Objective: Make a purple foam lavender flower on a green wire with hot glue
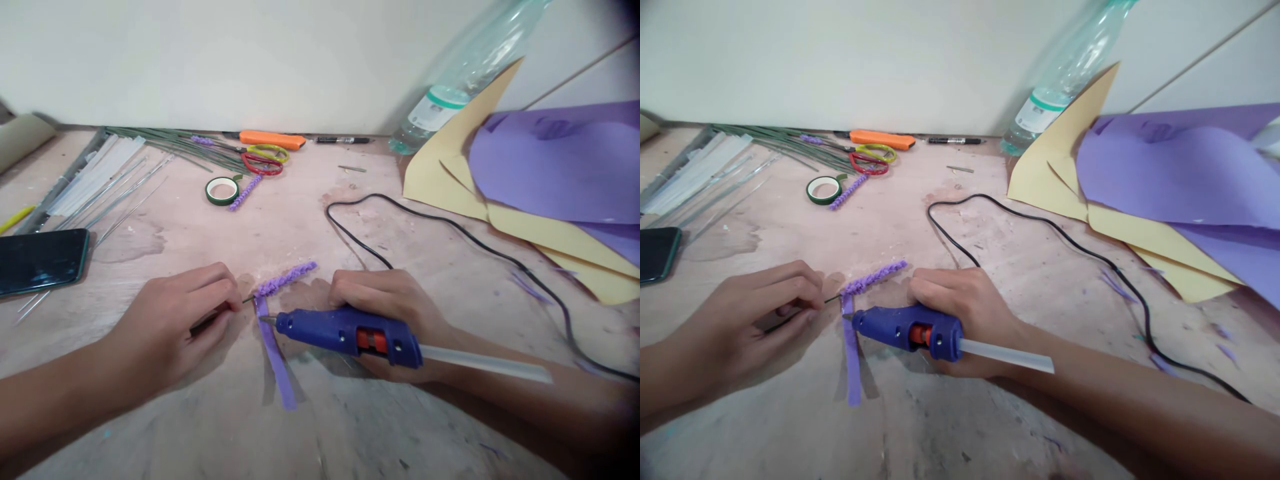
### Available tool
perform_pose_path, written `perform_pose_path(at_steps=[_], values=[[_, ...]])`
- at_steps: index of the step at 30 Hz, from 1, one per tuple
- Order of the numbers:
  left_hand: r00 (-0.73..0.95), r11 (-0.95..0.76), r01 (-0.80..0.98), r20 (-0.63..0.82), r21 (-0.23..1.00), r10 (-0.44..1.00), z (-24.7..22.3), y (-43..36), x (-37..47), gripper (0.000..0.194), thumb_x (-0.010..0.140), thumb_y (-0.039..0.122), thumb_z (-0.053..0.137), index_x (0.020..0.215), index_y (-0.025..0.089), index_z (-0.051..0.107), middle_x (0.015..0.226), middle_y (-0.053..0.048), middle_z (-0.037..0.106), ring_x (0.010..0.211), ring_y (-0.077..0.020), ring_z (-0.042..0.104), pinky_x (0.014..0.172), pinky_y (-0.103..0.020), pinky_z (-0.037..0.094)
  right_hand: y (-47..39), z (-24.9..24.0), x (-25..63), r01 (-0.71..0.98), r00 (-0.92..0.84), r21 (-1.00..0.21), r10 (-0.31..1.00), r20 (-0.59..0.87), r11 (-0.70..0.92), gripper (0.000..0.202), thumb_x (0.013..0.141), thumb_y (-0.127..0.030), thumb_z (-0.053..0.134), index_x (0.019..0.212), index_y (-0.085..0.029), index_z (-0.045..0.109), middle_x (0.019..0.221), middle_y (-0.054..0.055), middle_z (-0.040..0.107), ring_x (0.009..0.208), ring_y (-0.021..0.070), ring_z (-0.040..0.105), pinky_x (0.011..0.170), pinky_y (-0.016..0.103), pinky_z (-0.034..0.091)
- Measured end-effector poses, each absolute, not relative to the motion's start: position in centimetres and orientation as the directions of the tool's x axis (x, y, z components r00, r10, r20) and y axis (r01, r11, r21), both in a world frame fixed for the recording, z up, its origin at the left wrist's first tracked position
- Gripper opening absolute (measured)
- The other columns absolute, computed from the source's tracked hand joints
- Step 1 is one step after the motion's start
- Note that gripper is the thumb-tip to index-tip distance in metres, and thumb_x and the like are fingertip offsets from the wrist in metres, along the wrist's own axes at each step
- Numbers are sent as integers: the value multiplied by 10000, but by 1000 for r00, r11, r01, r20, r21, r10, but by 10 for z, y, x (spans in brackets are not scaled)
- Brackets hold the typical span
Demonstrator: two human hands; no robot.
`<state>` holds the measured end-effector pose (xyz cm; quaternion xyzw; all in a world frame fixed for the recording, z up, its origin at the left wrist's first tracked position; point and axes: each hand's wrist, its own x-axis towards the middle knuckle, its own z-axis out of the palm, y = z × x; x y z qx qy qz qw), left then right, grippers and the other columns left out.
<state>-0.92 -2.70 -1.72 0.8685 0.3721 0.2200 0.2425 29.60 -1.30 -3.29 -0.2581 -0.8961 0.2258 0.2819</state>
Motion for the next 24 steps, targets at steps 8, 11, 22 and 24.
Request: perform_pose_path(at_steps=[8,11,22,24], values=[[631,-619,535,216,575,745,-16,-26,-8,180,950,44,547,898,216,561,874,29,608,762,-102,567,664,-245,391,-13,-29,293,351,-709,-539,593,381,766,238,950,-426,529,837,-228,457,671,-29,469,531,121,403,518,269,272],[625,-614,539,216,577,750,-16,-26,-7,188,941,36,560,893,217,554,879,36,601,780,-97,569,679,-238,392,-14,-28,294,358,-707,-547,602,370,757,240,944,-419,531,826,-228,450,672,-34,455,530,115,388,519,271,267],[634,-600,538,184,592,751,-19,-25,-10,153,978,82,545,913,218,573,893,32,606,764,-98,558,665,-239,382,-20,15,276,581,-653,-571,751,99,580,221,782,-206,557,690,-232,359,613,-31,483,497,108,394,495,270,271],[629,-586,539,174,605,758,-18,-25,-10,149,974,87,551,902,214,578,880,33,605,749,-97,550,652,-236,374,-18,27,269,631,-637,-541,769,47,556,223,762,-183,589,671,-227,390,603,-18,516,511,124,418,498,280,270]])
